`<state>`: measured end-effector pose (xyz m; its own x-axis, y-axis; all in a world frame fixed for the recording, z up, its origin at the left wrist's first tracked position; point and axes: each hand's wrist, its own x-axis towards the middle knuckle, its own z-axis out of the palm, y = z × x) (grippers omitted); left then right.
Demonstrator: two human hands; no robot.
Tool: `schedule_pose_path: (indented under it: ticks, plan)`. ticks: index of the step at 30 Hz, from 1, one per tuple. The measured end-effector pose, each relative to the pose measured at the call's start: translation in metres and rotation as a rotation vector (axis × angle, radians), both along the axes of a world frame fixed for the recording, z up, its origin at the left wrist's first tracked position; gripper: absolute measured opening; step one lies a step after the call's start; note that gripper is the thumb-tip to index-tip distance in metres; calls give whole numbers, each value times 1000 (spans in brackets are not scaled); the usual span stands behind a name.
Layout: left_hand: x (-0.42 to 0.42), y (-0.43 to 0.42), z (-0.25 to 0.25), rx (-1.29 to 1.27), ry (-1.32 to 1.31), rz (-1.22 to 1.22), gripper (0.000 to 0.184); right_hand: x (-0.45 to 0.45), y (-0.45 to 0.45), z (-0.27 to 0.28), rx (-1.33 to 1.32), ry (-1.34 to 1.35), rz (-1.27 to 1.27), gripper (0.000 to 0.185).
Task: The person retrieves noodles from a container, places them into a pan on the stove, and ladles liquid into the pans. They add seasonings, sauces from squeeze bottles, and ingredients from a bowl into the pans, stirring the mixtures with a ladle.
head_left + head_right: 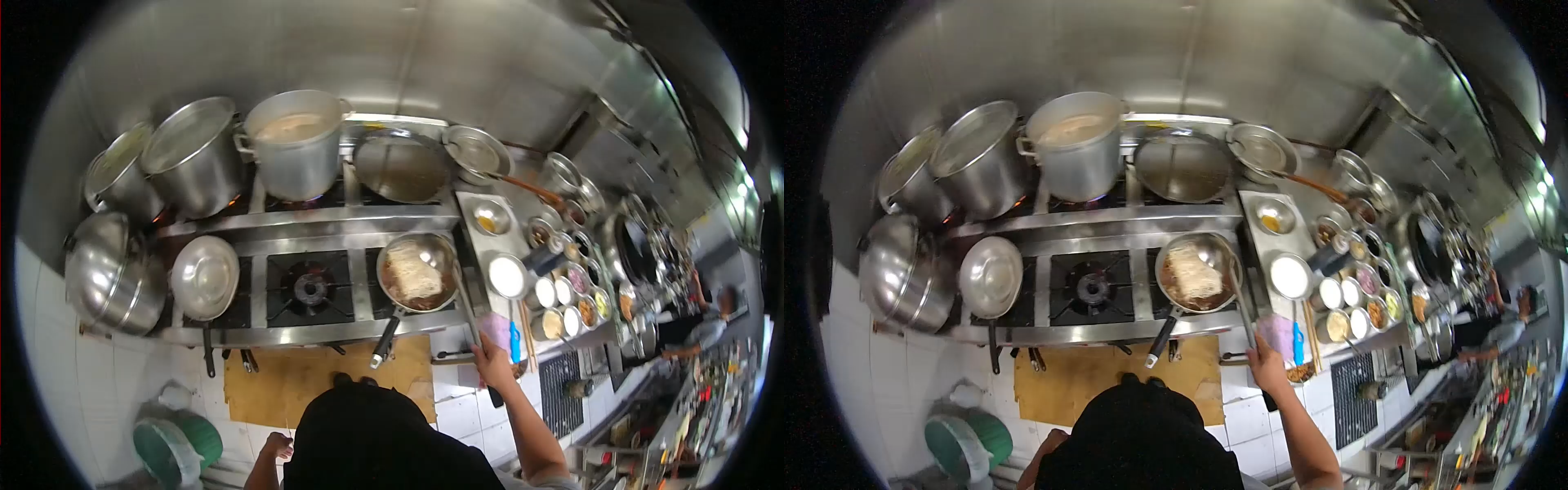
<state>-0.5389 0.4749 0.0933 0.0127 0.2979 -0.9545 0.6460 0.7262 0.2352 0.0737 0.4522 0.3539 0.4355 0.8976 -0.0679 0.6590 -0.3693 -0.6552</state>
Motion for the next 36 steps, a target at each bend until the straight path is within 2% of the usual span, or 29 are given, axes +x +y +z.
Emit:
schedule_pose_path:
  ticks: [1,3,5,6,8,10,11,13,15,17,19,21,22,23,24,25,26,28,30,31,33,34,35,36]
  plan:
    - [-1,-5,2,9,4,35,29,3,0,-9,-91,206,-83,46]
    - [2,-6,12,84,2,108,30,-5,3,2,-55,574,-198,43]
    - [7,-4,23,264,-35,215,22,-19,18,21,25,665,-189,44]
    - [13,0,25,329,-16,238,26,-27,24,33,114,749,-221,44]
    - [9,8,15,404,10,278,29,-41,54,66,145,729,-158,44]
    - [-6,20,-10,891,141,14,37,-63,98,106,217,710,-38,43]
    - [-3,31,10,900,142,28,37,-75,122,124,256,707,40,43]
    - [-4,59,55,973,399,413,37,-97,171,147,277,653,189,42]
    - [-21,90,87,1076,456,516,35,-127,226,176,259,466,329,42]
    - [-43,112,95,1177,512,614,33,-166,282,201,289,376,447,38]
    - [-70,146,86,1262,520,614,32,-210,338,224,270,200,523,40]
    - [-100,177,48,1145,363,610,34,-249,405,226,335,-79,587,40]
    - [-100,189,55,1147,358,533,34,-267,441,217,432,-287,614,38]
    - [-125,208,-23,1336,224,502,32,-284,476,210,526,-500,630,36]
    - [-93,212,96,927,84,534,36,-308,504,207,399,-604,556,32]
    - [-115,229,21,1147,62,219,42,-324,538,196,411,-609,550,32]
    - [-106,234,56,1099,19,158,47,-337,573,180,358,-714,547,37]
    - [-114,258,-2,1049,-14,107,50,-368,600,179,303,-823,533,42]
    - [-106,268,84,670,-189,150,57,-403,606,184,190,-658,457,28]
    - [-108,278,69,674,-194,143,57,-414,615,187,192,-662,449,28]
    - [-107,286,23,573,-305,227,39,-427,630,184,-13,-724,710,25]
    - [-102,289,32,569,-316,220,39,-426,645,175,-71,-475,726,32]
    - [-98,291,50,465,-409,292,36,-427,648,180,-77,-481,717,32]
    - [-95,292,61,358,-498,364,34,-428,648,185,-136,-169,624,33]
